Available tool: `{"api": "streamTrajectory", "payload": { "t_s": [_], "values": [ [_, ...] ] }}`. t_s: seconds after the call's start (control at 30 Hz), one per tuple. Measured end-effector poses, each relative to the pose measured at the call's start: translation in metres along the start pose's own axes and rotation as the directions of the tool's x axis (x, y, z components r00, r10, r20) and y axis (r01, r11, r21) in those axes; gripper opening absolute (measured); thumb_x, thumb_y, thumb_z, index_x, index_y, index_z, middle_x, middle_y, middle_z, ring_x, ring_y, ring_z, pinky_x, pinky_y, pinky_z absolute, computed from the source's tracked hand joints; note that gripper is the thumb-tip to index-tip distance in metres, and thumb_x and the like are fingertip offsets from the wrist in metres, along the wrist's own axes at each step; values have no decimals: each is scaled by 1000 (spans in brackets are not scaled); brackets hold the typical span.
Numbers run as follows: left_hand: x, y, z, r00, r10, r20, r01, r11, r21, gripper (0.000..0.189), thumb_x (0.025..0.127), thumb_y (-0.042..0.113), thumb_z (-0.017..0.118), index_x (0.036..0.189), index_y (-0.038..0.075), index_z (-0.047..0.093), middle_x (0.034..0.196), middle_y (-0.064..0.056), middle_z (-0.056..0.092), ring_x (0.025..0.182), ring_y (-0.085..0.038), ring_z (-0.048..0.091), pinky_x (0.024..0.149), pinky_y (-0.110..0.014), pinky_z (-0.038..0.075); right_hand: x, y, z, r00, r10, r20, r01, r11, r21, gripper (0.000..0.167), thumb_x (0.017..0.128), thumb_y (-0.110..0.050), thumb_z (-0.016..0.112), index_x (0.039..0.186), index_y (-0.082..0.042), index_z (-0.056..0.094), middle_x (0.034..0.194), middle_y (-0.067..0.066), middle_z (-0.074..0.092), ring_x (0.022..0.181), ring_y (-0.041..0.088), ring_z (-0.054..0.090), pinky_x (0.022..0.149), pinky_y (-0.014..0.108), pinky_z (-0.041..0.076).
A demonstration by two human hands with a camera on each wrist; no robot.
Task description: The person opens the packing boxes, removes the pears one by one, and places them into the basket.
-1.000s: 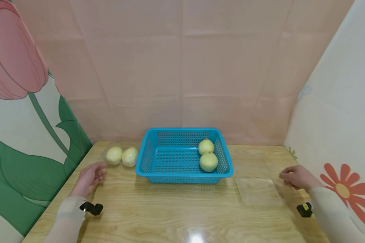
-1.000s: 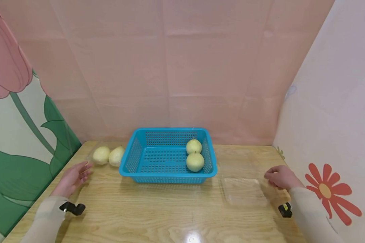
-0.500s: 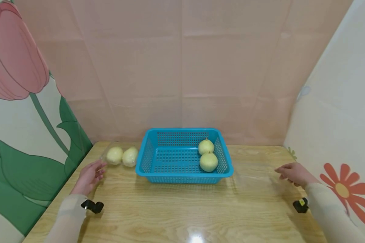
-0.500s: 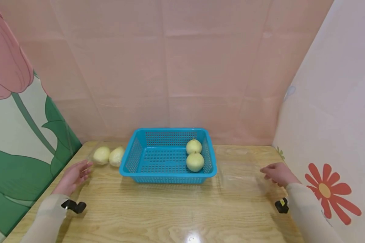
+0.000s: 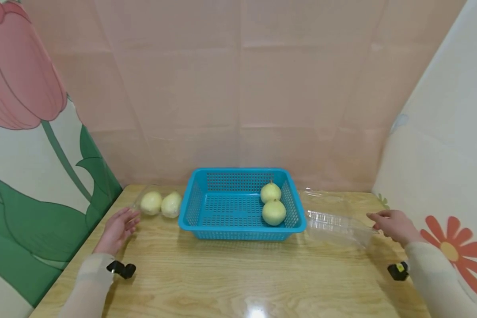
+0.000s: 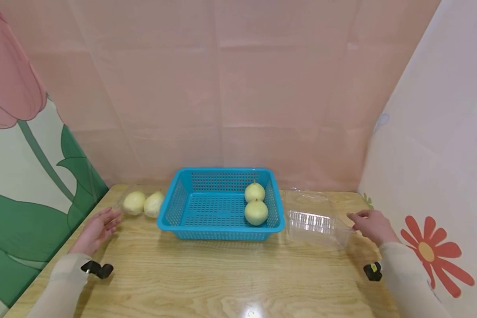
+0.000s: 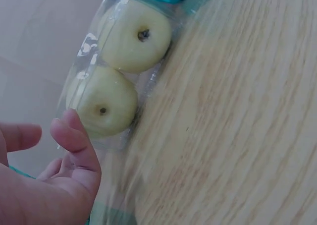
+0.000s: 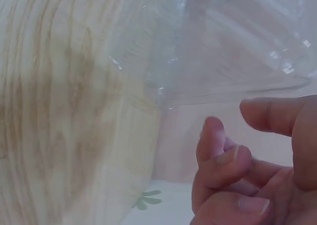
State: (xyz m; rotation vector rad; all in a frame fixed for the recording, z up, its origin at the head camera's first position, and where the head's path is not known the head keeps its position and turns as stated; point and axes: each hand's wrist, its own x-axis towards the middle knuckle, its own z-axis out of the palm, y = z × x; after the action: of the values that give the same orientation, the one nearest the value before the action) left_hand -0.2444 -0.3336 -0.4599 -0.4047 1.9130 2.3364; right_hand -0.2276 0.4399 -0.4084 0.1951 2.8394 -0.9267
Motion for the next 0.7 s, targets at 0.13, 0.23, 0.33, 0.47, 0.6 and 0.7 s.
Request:
{"api": "streamTrajectory", "payload": {
  "t_s": [0.13, 0.23, 0.33, 0.47, 0.6, 0.7],
  "values": [
    [0, 0, 1, 1000, -10, -4, 10, 1000, -23, 67, 109, 23, 38, 160, 12, -2, 97, 20, 67, 95, -2, 61, 76, -17, 48, -13, -13, -4, 992, -60, -109, 51, 995, -87, 61, 102, -45, 47, 123, 11, 57, 96, 19, 72, 79, 23, 65, 62, 36, 52],
    [0, -1, 1, 1000, -7, -3, 7, 1000, -27, 66, 109, 25, 37, 160, 11, -2, 96, 20, 67, 92, -1, 59, 75, -18, 47, -21, -26, -3, 983, -93, -159, 75, 990, -117, 51, 102, -39, 48, 120, 8, 59, 100, 23, 70, 78, 24, 64, 60, 35, 49],
    [0, -3, 1, 1000, -15, -6, 15, 1000, -27, 65, 109, 27, 37, 161, 11, 1, 96, 19, 66, 89, -1, 57, 74, -18, 47, -29, -39, 0, 975, -122, -187, 98, 986, -133, 47, 102, -37, 50, 117, 6, 60, 99, 24, 68, 75, 22, 62, 57, 33, 47],
    [1, -5, 0, 999, -35, -14, 35, 999, -25, 64, 109, 29, 37, 161, 13, 4, 96, 17, 64, 84, 0, 54, 73, -18, 47, -38, -56, 4, 967, -170, -190, 143, 978, -150, 43, 101, -34, 52, 115, 5, 62, 95, 20, 69, 72, 19, 61, 56, 34, 47],
    [1, -7, 0, 999, -28, -25, 28, 1000, -1, 64, 109, 29, 36, 161, 12, 4, 93, 17, 62, 80, 0, 54, 70, -17, 47, -45, -71, 8, 958, -220, -183, 189, 967, -174, 36, 100, -30, 55, 112, 3, 66, 93, 17, 70, 72, 18, 62, 57, 34, 47],
    [2, -9, 0, 999, -22, -37, 23, 999, 25, 64, 109, 31, 36, 161, 12, 3, 93, 16, 61, 79, 1, 54, 69, -17, 47, -50, -82, 12, 951, -254, -179, 220, 957, -187, 32, 99, -28, 57, 110, 1, 68, 92, 14, 71, 72, 17, 61, 58, 34, 48]
  ]
}}
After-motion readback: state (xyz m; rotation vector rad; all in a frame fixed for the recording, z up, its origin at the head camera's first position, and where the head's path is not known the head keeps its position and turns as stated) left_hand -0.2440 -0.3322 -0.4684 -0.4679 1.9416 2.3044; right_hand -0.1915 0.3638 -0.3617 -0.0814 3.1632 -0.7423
